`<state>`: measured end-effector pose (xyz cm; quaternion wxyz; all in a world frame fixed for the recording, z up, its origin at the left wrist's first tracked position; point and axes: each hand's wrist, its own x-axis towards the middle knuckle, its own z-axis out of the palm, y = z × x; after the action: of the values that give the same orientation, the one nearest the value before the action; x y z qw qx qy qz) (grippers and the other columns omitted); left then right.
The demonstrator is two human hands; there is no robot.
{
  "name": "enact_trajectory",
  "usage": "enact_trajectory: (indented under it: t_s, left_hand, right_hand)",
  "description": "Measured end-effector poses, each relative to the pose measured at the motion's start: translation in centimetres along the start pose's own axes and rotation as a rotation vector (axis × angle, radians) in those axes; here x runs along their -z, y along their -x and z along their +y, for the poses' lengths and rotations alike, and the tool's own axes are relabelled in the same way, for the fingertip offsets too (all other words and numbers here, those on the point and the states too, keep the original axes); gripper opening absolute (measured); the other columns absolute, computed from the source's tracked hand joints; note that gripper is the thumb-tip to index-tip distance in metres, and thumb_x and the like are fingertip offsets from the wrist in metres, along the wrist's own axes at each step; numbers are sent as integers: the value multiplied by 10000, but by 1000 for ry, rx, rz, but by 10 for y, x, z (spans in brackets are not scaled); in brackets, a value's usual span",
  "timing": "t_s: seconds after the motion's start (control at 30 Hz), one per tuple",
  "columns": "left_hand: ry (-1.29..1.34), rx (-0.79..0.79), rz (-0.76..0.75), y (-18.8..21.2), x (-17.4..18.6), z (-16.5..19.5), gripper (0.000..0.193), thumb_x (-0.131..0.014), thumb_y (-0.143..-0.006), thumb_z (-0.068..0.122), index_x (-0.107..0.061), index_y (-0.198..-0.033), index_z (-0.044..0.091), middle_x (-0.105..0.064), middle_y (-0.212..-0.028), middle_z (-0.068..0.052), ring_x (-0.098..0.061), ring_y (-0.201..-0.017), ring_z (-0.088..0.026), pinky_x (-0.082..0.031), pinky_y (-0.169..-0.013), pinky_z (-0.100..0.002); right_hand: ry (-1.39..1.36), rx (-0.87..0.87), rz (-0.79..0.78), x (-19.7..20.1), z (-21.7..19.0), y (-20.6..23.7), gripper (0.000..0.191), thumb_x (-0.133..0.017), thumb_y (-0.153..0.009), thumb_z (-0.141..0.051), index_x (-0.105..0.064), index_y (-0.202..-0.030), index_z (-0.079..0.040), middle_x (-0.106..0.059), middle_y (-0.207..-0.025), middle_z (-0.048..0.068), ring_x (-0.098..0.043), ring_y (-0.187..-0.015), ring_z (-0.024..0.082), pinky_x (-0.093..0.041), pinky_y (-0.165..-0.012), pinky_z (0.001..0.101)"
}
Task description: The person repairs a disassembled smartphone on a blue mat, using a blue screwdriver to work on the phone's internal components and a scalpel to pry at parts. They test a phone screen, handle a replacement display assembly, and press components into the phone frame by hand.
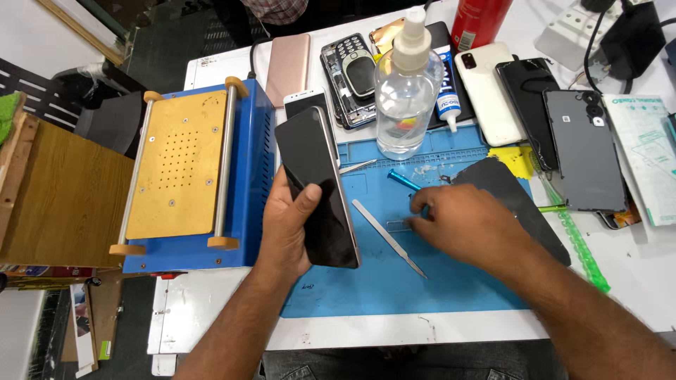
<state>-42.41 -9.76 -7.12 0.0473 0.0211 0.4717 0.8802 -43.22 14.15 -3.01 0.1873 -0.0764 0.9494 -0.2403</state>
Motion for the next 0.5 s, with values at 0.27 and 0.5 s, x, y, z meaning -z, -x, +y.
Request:
enact_trajectory:
  t_s: [0.27, 0.5]
  left_hand:
    - [-20, -11, -4, 0, 1, -10, 601, -828, -900, 207, -475, -1366, 67, -633, -1123, -55, -664, -985, -134, -608, -839, -308]
    - [-55, -41, -4, -1, 5, -8, 695, -826, -900, 238, -431, -1439, 47, -637, -1160, -66, -670, -1019, -130, -624, -853, -307]
  right_hand:
    - [-1127, 319, -278, -29, -4, 12, 378, -630, -945, -111, -668, -1309, -18, -795, -1143, 105, -762, -1022, 143, -617, -902, 297]
    - [-1254, 277, -323, -52, -4, 10, 451, -638, -938, -45, -621, -1382, 30, -766, -1169, 111, -728, -1018, 133, -597, -891, 284]
